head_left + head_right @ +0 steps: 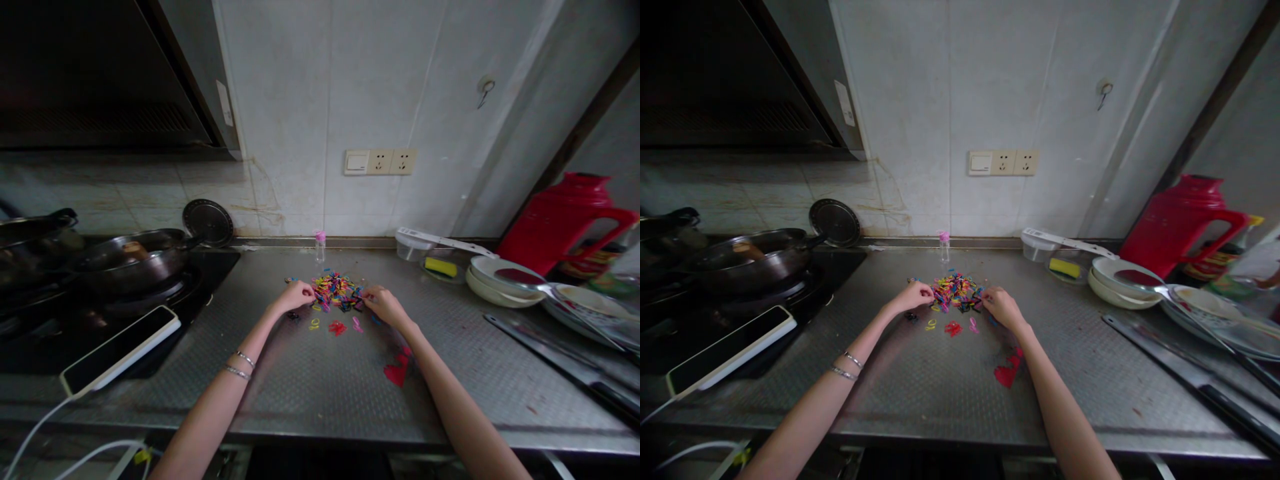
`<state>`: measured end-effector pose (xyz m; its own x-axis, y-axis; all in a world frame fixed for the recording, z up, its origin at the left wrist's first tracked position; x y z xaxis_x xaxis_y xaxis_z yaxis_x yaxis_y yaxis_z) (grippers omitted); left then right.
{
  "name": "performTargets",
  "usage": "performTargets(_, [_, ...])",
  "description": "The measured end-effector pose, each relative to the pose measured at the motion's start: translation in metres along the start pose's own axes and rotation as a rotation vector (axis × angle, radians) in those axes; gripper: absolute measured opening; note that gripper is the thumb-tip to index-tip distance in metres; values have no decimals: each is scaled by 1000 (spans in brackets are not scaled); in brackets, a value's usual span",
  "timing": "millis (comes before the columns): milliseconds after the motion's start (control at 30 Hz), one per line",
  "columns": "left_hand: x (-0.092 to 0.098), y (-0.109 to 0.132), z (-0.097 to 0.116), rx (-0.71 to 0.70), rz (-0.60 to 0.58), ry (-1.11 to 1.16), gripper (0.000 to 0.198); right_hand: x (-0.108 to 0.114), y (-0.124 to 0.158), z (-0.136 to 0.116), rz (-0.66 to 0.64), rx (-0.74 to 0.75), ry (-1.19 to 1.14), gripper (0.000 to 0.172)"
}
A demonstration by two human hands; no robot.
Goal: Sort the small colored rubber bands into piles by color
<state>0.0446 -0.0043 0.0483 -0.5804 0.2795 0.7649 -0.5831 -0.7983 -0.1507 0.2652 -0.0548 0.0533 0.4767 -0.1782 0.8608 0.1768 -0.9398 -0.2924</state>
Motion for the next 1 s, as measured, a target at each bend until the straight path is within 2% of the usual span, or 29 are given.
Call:
performTargets(100, [-5, 1, 10, -18, -7, -27, 21, 8, 0, -3, 63, 17, -41, 19])
performTargets(200, [-11, 3, 24, -37, -22, -66, 25, 11, -1, -4, 62, 18, -123, 20])
performTargets(267, [-15, 4, 32, -60, -41, -96, 26, 8, -2, -5, 0, 14, -177, 20])
performTargets(400, [-21, 5, 42, -132, -78, -143, 23, -5, 0, -12, -208, 43, -289, 20])
performTargets(533, [-23, 4, 37, -126, -87, -192, 20, -20, 8, -22, -394, 75, -346, 19])
performTargets(633, [-24, 3, 34, -137, -82, -212, 20, -25, 10, -26, -460, 88, -360, 20])
performTargets(800, [-23, 2, 36, -156, -55, -205, 19, -13, 4, -20, -329, 69, -359, 22])
performTargets(1000, [-8, 2, 45, -166, 54, -151, 14, -2, 0, -14, -240, 51, -350, 23])
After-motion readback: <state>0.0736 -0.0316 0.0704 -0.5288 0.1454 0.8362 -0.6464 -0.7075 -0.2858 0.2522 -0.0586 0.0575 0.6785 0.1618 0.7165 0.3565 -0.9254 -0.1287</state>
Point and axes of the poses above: each hand's wrist, its own y-axis away from the middle knuckle, its own x-axis out of the back of the hand, z = x × y, the point moved 8 cm from there along -y, towards the middle knuckle, and after that the axes turned 1 degree about -x, right-handed, at the moved point
